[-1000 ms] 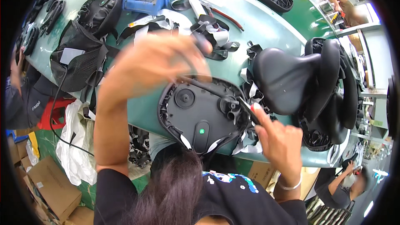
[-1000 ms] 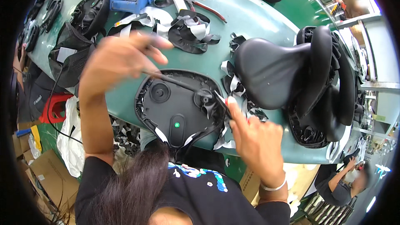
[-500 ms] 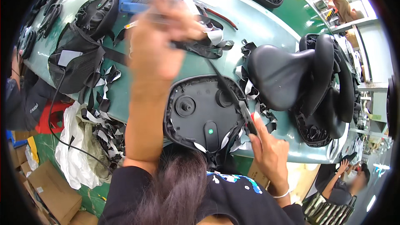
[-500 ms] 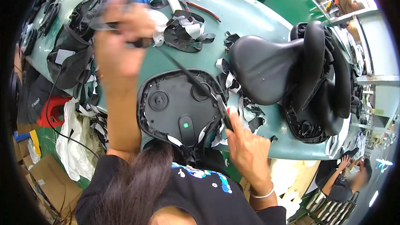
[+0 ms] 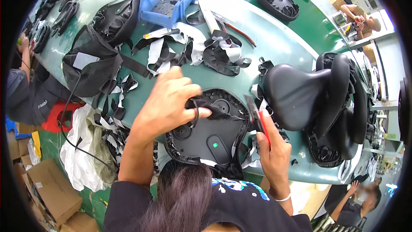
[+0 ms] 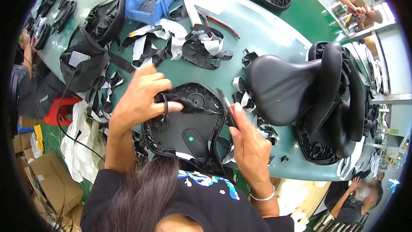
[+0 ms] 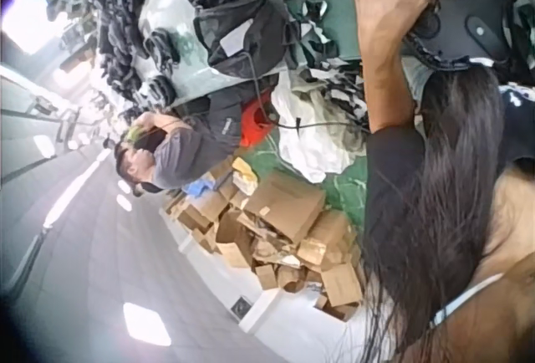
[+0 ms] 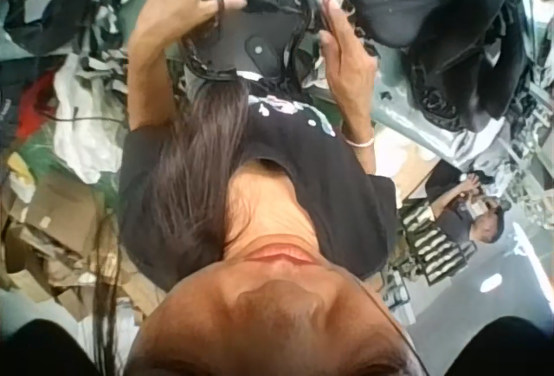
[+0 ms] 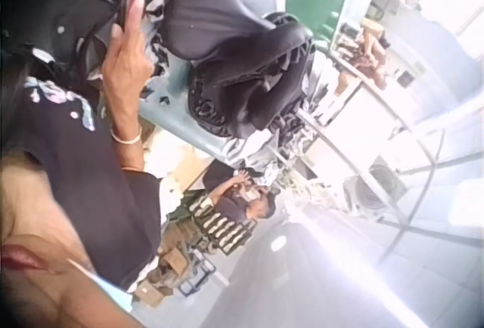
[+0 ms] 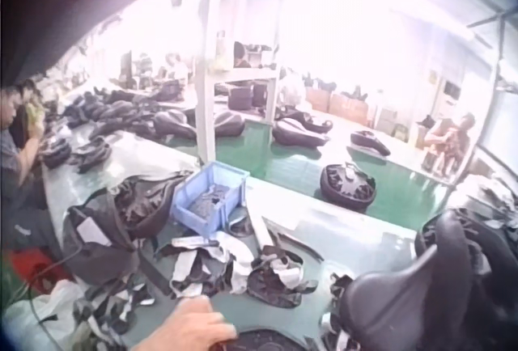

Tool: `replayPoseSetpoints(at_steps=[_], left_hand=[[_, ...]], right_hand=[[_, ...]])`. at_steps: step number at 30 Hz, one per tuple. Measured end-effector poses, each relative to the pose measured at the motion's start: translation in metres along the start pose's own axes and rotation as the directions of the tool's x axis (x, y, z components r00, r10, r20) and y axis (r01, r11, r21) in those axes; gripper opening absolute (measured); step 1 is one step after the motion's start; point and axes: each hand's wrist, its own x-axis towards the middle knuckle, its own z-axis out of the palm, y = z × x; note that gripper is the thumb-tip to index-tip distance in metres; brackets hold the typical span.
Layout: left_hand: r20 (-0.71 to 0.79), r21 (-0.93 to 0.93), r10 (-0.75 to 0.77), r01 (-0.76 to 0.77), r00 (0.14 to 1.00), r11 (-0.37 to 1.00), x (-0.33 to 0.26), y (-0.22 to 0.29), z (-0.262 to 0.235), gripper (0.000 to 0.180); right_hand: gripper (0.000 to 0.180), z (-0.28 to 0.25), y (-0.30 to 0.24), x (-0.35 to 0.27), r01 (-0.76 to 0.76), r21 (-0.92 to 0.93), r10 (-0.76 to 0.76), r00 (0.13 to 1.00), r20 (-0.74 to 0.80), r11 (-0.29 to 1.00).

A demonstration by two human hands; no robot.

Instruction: The person uses red-handled pliers to trim excess black material from the underside of bicycle seats. They repeatedly pick up seats from a green workbench, cut the material, and place the seats back down. The workspace is cluttered with scraps and other seats.

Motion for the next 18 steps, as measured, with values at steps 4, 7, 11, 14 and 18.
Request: replayPoseSetpoints(at_steps=[4,7,11,14,18], left_hand=[[0.208,-0.941,-0.298,0.274,0.932,0.198,0.01,0.008,-0.002,0.02],[-0.2,-0.979,-0.581,-0.187,0.789,0.082,0.001,0.01,0.025,0.018],[-0.206,-0.969,-0.561,-0.246,0.802,0.003,0.0,-0.015,0.021,0.027],[-0.064,-0.923,-0.385,0.093,0.921,0.374,-0.001,-0.004,0.005,0.028],[-0.128,-0.907,-0.185,-0.04,0.974,0.419,0.001,-0.005,0.009,0.027]], right_hand=[[0.056,-0.017,-0.019,-0.001,0.078,-0.294,-0.04,0.99,0.136,0.953],[0.058,-0.024,-0.022,-0.018,0.002,-0.13,0.019,0.987,0.161,0.992],[0.058,-0.016,-0.018,-0.024,0.01,-0.105,0.019,0.963,0.27,0.994],[0.056,-0.005,-0.015,-0.01,-0.061,0.071,0.062,0.998,-0.012,0.996],[0.056,0.004,-0.012,0.029,0.096,0.005,-0.096,0.99,-0.101,0.995]])
